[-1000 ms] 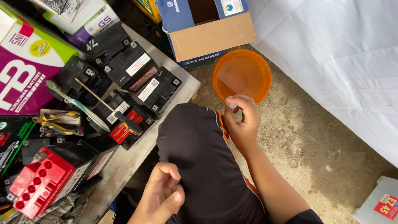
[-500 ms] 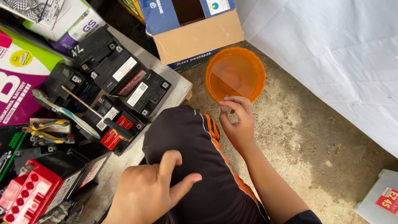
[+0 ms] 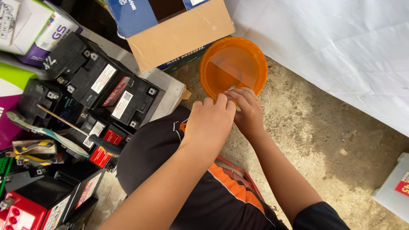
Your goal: Refilling battery cells with electrolyte using a syringe
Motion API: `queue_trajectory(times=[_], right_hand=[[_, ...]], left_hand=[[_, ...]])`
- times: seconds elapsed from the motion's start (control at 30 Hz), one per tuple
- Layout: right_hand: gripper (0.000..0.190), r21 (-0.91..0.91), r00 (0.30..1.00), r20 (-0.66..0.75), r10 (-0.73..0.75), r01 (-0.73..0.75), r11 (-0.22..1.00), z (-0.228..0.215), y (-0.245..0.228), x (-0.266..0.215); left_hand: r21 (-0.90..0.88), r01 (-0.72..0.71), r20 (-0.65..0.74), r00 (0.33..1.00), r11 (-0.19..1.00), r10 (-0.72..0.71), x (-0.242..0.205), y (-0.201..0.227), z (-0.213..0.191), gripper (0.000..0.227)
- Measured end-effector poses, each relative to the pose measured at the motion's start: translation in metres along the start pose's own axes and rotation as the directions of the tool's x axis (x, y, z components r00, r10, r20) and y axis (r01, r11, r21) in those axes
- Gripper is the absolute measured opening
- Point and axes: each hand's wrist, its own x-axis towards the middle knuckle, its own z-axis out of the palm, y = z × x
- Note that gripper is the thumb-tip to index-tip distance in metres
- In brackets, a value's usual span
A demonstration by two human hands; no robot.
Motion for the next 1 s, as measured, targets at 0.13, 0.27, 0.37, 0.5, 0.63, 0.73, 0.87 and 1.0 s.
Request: queue_trajectory(times=[0.13,0.27,0.37,0.5,0.63,0.73,0.87,1.0], right_hand=[[0.022,0.006,1.000,0.003,0.017,-0.017,1.000,0.008,0.020,-0.009],[0.019,-0.070,0.998,0.044,0.044,-0.041,0.997,0.010,0.024,-0.009],[0.019,-0.100,0.993,0.046,0.107,-0.102,0.990,0.014,0.029,-0.013],[0.022,-0.116,0.979,0.088,0.185,-0.175,0.978,0.019,0.028,-0.013],[0.024,-0.083,0.974,0.152,0.167,-0.156,0.984,0.024,0.033,-0.011],[0.026,-0.081,0.969,0.176,0.172,-0.160,0.984,0.029,0.036,-0.009],[0.025,-0.080,0.968,0.181,0.175,-0.163,0.983,0.033,0.038,-0.008],[0.023,-0.089,0.958,0.215,0.191,-0.175,0.981,0.032,0.037,-0.006]], left_hand=[[-0.026,0.050,0.063,0.997,0.998,-0.049,0.040,0.000,0.034,0.053],[-0.042,0.039,0.248,0.968,0.998,-0.028,0.049,-0.011,0.043,0.056],[-0.082,0.016,0.309,0.951,0.997,0.010,0.046,-0.015,0.039,0.059],[-0.134,0.009,0.401,0.915,0.991,0.046,0.045,-0.022,0.029,0.069],[-0.224,-0.005,0.421,0.901,0.975,0.101,0.048,-0.032,0.033,0.061],[-0.251,-0.002,0.422,0.900,0.968,0.111,0.053,-0.034,0.041,0.059],[-0.263,-0.015,0.431,0.893,0.965,0.132,0.057,-0.039,0.047,0.057],[-0.287,-0.014,0.420,0.897,0.958,0.139,0.058,-0.044,0.049,0.055]])
